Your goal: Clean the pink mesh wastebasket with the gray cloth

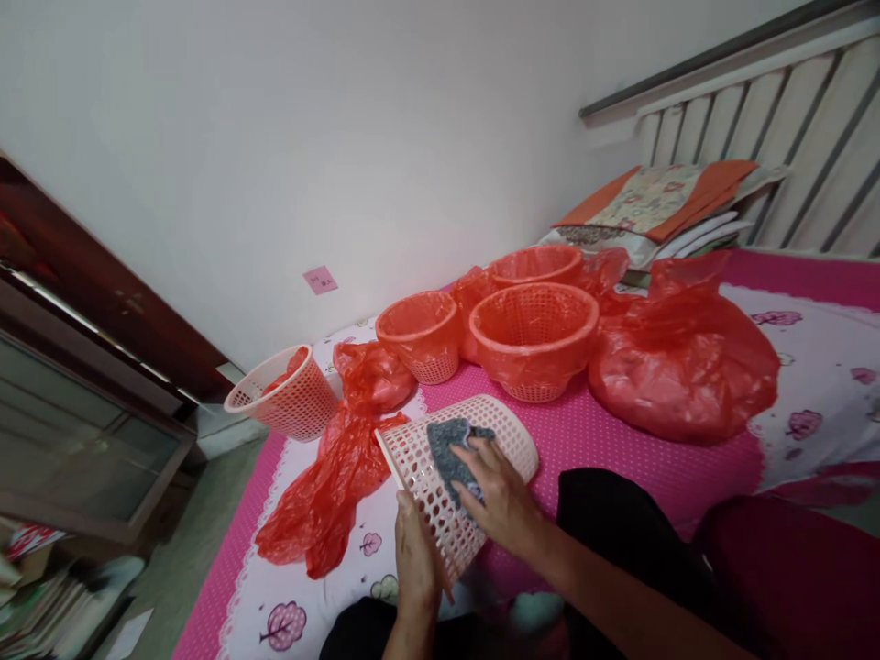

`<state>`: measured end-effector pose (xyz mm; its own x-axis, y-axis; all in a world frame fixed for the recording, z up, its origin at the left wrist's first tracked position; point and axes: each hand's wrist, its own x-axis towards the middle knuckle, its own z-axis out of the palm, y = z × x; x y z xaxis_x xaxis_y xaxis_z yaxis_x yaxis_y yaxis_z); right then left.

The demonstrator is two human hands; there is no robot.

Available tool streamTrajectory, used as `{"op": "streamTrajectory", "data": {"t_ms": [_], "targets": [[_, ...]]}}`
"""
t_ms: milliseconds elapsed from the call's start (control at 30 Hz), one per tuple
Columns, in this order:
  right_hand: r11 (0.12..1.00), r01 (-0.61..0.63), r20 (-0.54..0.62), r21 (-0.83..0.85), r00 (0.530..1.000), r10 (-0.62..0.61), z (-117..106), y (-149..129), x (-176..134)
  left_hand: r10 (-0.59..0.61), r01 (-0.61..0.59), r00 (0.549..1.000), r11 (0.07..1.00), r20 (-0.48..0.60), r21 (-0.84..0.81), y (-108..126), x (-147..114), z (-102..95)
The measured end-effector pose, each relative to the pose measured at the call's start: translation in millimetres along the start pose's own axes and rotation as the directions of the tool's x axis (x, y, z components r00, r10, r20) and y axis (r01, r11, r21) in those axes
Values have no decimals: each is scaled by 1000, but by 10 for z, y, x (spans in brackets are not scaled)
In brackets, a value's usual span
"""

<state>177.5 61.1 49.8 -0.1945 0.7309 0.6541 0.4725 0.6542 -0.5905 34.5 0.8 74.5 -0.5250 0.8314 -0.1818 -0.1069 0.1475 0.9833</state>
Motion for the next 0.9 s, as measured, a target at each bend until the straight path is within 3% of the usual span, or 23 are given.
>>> {"op": "streamTrajectory", "data": {"t_ms": [167, 300, 567, 767, 900], "targets": [[996, 88, 107, -12, 991, -86, 28, -425, -98, 62, -60, 997, 997, -42, 47, -102, 25, -72], [991, 123, 142, -44, 983, -115, 47, -544, -76, 88, -83, 995, 992, -49, 98, -191, 33, -143], [984, 157, 157, -83, 977, -143, 118, -502, 179, 61, -56, 994, 996, -88, 66, -265, 29, -149], [985, 107, 212, -132, 974, -77, 155, -429, 575, 112, -112, 994, 994, -10, 18, -198, 51, -100], [975, 59, 228, -213, 974, -9, 178, -214, 791, 61, -58, 995, 997, 73, -47, -137, 25, -55]]}}
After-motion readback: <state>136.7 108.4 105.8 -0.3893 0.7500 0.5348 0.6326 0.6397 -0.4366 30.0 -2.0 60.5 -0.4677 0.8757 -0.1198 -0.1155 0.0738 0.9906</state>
